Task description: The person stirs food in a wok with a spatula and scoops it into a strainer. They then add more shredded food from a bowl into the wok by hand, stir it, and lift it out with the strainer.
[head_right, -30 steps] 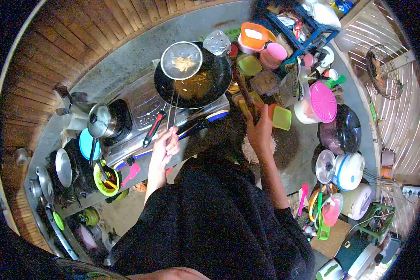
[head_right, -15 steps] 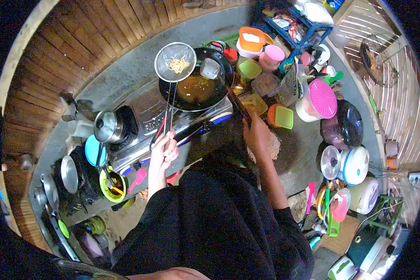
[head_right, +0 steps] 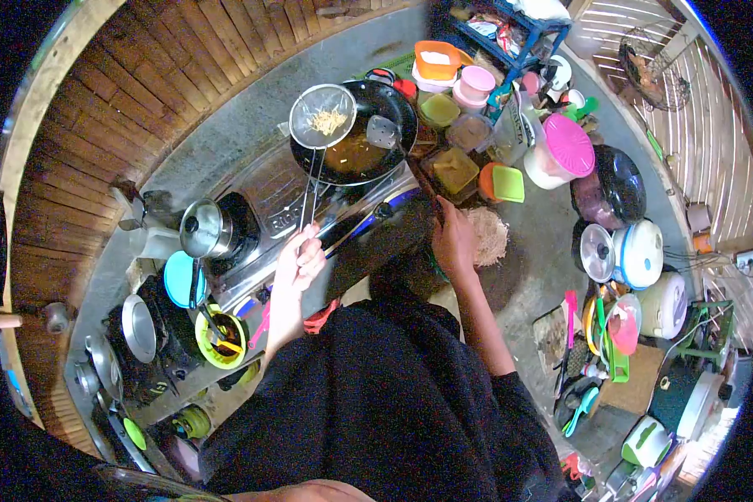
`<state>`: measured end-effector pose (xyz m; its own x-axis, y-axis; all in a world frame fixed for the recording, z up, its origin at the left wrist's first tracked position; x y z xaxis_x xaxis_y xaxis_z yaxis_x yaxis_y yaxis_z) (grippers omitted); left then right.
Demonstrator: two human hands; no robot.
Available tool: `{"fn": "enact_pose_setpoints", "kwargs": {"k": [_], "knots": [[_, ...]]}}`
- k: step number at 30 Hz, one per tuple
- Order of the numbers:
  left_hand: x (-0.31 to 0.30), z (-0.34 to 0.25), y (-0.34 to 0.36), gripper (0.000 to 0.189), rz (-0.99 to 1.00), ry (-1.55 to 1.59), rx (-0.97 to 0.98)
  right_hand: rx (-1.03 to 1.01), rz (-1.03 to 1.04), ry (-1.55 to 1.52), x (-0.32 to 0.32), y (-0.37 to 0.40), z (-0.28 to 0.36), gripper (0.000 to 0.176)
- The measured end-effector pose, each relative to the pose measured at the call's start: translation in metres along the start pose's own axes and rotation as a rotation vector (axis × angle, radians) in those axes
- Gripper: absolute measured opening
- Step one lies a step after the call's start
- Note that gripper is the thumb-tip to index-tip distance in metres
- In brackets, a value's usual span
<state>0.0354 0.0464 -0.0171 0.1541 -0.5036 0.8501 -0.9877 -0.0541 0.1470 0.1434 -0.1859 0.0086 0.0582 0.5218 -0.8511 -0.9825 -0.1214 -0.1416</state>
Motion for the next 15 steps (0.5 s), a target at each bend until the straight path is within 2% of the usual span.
{"fn": "enact_pose_setpoints", "kwargs": {"k": [3,11,15], "knots": [[0.013,-0.006,0.005,0.017,0.078,0.002,0.011,0.014,-0.013,-0.077,0.000,0.017,0.003,0.036],[-0.002,-0.009,0.001,0.016,0.096,0.035,-0.018,-0.049,-0.150,-0.170,-0.009,0.043,0.012,0.040],[-0.004,-0.007,-0.001,0.015,0.124,0.035,0.017,0.021,-0.073,-0.205,-0.009,0.045,0.012,0.041]]}}
Point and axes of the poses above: each hand's wrist, its own y-axis away from the middle knuckle, its own x-axis out of the palm, z = x × y, the point moved 7 cm from there along -y, towards the middle knuckle, and after that the axes turned 9 degrees about x, right-handed, at the moved point
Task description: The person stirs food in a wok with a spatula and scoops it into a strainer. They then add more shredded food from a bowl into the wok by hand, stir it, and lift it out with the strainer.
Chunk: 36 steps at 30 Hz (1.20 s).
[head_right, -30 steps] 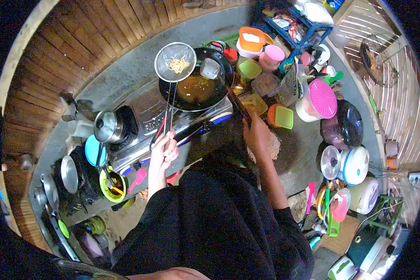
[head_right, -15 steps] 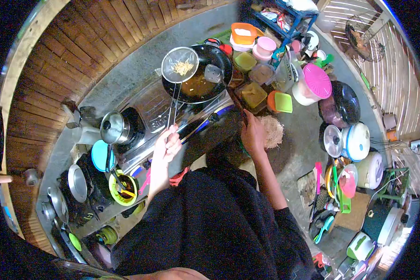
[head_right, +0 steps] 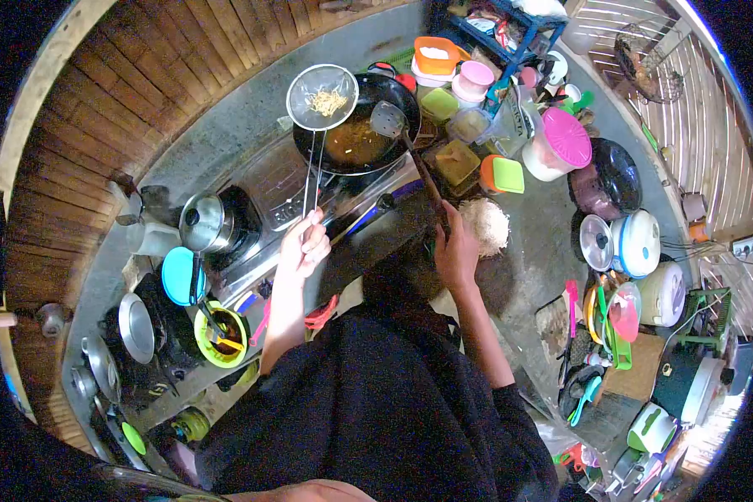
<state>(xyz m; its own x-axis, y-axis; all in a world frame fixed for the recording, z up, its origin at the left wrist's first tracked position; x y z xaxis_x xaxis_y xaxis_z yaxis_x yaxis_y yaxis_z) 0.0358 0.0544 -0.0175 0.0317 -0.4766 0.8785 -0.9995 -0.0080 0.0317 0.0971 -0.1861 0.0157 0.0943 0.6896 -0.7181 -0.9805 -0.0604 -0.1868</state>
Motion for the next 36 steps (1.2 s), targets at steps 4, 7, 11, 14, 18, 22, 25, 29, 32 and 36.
{"fn": "enact_pose_setpoints", "kwargs": {"k": [4,7,11,14,18,22,25,29,32,36], "knots": [[-0.004,-0.002,-0.002,0.015,-0.069,-0.044,-0.047,0.043,0.026,0.040,0.007,-0.007,-0.005,0.041],[0.011,-0.011,-0.003,0.015,-0.024,-0.114,0.002,0.084,0.065,0.054,0.009,-0.018,-0.001,0.040],[0.002,-0.015,-0.016,0.014,-0.053,-0.078,0.024,-0.002,0.091,0.045,0.021,-0.035,-0.009,0.038],[-0.001,-0.015,-0.020,0.015,-0.141,-0.120,-0.003,-0.003,0.128,0.033,0.024,-0.050,-0.007,0.038],[0.006,-0.013,-0.028,0.016,-0.123,-0.122,0.038,-0.056,0.123,0.048,0.026,-0.072,-0.010,0.039],[-0.003,-0.006,-0.042,0.017,-0.119,-0.073,0.020,-0.105,0.141,0.226,0.025,-0.113,-0.009,0.040],[0.000,-0.001,-0.048,0.018,-0.072,-0.036,0.012,-0.186,0.146,0.373,0.030,-0.152,-0.009,0.035],[-0.005,0.004,-0.052,0.019,-0.128,-0.026,0.022,-0.262,0.164,0.264,0.004,-0.188,0.029,0.026],[-0.004,0.008,-0.052,0.020,-0.171,0.026,0.064,-0.245,0.172,0.181,-0.002,-0.208,0.035,0.023],[-0.009,0.009,-0.050,0.020,-0.181,0.041,0.103,-0.308,0.185,0.034,-0.002,-0.228,0.033,0.021]]}}
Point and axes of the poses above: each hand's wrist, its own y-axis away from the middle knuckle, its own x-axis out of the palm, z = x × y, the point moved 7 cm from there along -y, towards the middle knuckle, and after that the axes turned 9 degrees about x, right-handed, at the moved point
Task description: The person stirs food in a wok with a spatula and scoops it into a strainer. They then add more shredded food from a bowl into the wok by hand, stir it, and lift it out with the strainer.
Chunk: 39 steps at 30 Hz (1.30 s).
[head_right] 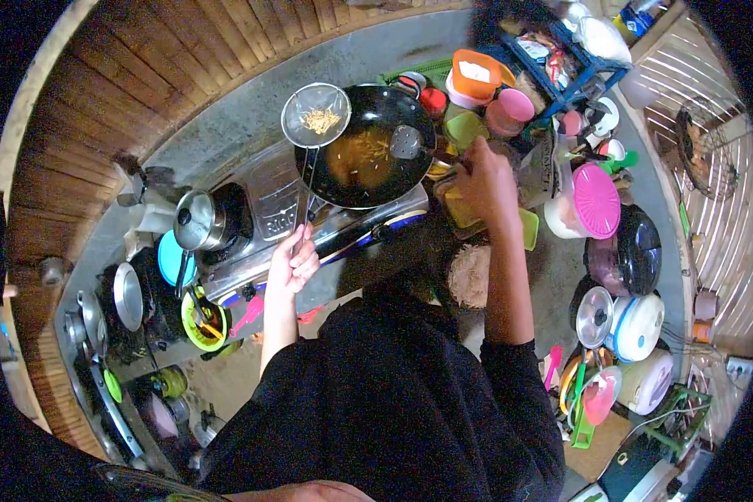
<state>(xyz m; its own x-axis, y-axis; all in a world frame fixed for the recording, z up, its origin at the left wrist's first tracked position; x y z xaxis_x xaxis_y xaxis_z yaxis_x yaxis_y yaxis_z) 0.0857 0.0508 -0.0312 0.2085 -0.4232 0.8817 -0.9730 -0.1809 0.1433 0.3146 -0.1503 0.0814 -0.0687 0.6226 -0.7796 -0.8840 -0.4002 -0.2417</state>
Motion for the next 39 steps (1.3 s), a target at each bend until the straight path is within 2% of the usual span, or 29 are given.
{"fn": "enact_pose_setpoints", "kwargs": {"k": [1,3,5,7,8,9,12,16,19,21,22,23,27,29,31,33,34,39], "knots": [[0.001,0.000,0.002,0.020,-0.012,0.001,0.009,-0.007,0.013,-0.006,-0.001,-0.003,0.000,0.021],[0.004,0.001,0.003,0.019,-0.065,-0.024,0.022,0.174,0.052,-0.100,-0.007,-0.012,-0.010,0.024],[0.007,0.001,0.003,0.019,-0.051,-0.029,0.029,0.203,0.024,-0.139,-0.008,-0.017,-0.004,0.025],[0.011,0.002,0.004,0.019,-0.040,-0.056,0.027,0.174,-0.271,-0.301,-0.015,-0.020,-0.005,0.026],[0.013,0.003,0.005,0.020,-0.055,-0.063,0.024,0.130,-0.284,-0.340,-0.006,-0.023,-0.011,0.036],[0.015,0.003,0.006,0.020,-0.060,-0.069,0.025,0.132,-0.281,-0.346,-0.001,-0.024,-0.013,0.036],[0.016,0.004,0.008,0.019,-0.078,-0.061,0.016,0.206,-0.243,-0.173,0.012,-0.027,-0.015,0.061],[0.019,0.001,0.009,0.020,-0.135,-0.040,0.045,0.262,-0.263,-0.129,0.027,-0.038,-0.033,0.062],[0.016,0.000,0.010,0.021,-0.171,-0.034,0.059,0.266,-0.301,-0.186,0.037,-0.048,-0.046,0.060],[0.014,-0.002,0.008,0.022,-0.149,-0.037,0.062,0.249,-0.286,-0.287,0.048,-0.055,-0.050,0.055],[0.014,-0.002,0.008,0.022,-0.158,-0.032,0.063,0.225,-0.329,-0.260,0.050,-0.056,-0.048,0.047],[0.013,-0.002,0.008,0.022,-0.161,-0.034,0.060,0.229,-0.327,-0.261,0.054,-0.057,-0.048,0.047],[0.014,-0.004,0.007,0.022,-0.108,-0.043,0.037,0.269,-0.199,-0.390,0.088,-0.068,-0.059,0.036],[0.015,-0.004,0.008,0.022,-0.106,-0.039,0.045,0.231,-0.112,-0.586,0.108,-0.071,-0.063,0.034],[0.016,-0.006,0.009,0.022,-0.115,-0.038,0.037,0.223,-0.080,-0.583,0.110,-0.069,-0.056,0.030],[0.016,-0.008,0.010,0.021,-0.128,-0.047,0.050,0.290,0.002,-0.814,0.114,-0.064,-0.054,0.028],[0.016,-0.010,0.010,0.021,-0.138,-0.053,0.057,0.299,0.011,-0.783,0.113,-0.062,-0.054,0.020],[0.014,-0.010,0.012,0.022,-0.162,-0.051,0.056,0.257,0.046,-0.850,0.115,-0.049,-0.060,0.020]]}}
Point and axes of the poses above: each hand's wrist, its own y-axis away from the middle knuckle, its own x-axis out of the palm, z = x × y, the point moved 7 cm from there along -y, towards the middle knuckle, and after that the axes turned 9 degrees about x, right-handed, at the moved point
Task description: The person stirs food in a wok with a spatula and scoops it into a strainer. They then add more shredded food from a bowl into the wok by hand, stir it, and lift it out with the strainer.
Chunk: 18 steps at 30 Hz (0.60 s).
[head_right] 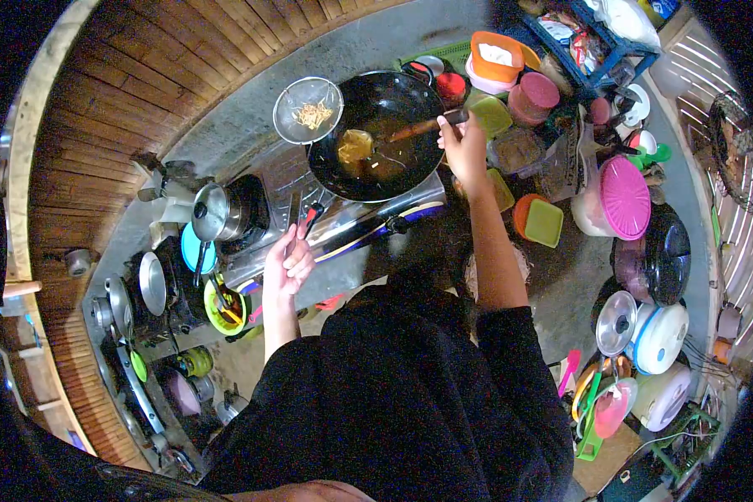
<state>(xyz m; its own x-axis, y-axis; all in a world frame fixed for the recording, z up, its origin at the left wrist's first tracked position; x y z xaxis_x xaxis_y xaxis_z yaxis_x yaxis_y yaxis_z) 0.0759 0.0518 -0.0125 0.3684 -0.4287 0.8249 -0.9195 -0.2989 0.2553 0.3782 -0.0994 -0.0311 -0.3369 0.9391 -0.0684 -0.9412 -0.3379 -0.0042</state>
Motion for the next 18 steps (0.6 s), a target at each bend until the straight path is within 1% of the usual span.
{"fn": "enact_pose_setpoints", "kwargs": {"k": [2,4,6,9,10,12,13,18], "knots": [[-0.001,0.001,0.001,0.022,-0.001,0.003,0.002,-0.006,0.004,-0.011,-0.004,0.007,-0.005,0.019],[0.000,0.001,0.000,0.023,-0.002,0.001,0.018,0.053,-0.033,-0.003,-0.013,0.019,-0.004,0.020],[-0.001,0.003,-0.001,0.023,0.011,0.017,0.023,0.026,-0.010,0.012,-0.020,0.031,0.003,0.020],[-0.001,0.003,-0.002,0.024,0.034,0.029,0.029,0.104,-0.010,-0.061,-0.033,0.048,-0.001,0.020],[0.000,0.003,-0.002,0.024,0.043,0.025,0.033,0.104,-0.016,-0.058,-0.037,0.054,-0.002,0.020],[0.000,0.003,-0.003,0.023,0.039,0.020,0.032,0.004,-0.027,-0.066,-0.046,0.065,0.003,0.020],[-0.001,0.003,-0.002,0.023,0.027,0.027,0.035,-0.023,-0.055,0.044,-0.051,0.070,0.006,0.018],[-0.002,0.007,-0.003,0.022,0.011,0.058,0.024,-0.007,-0.036,-0.023,-0.060,0.100,0.015,0.016]]}}
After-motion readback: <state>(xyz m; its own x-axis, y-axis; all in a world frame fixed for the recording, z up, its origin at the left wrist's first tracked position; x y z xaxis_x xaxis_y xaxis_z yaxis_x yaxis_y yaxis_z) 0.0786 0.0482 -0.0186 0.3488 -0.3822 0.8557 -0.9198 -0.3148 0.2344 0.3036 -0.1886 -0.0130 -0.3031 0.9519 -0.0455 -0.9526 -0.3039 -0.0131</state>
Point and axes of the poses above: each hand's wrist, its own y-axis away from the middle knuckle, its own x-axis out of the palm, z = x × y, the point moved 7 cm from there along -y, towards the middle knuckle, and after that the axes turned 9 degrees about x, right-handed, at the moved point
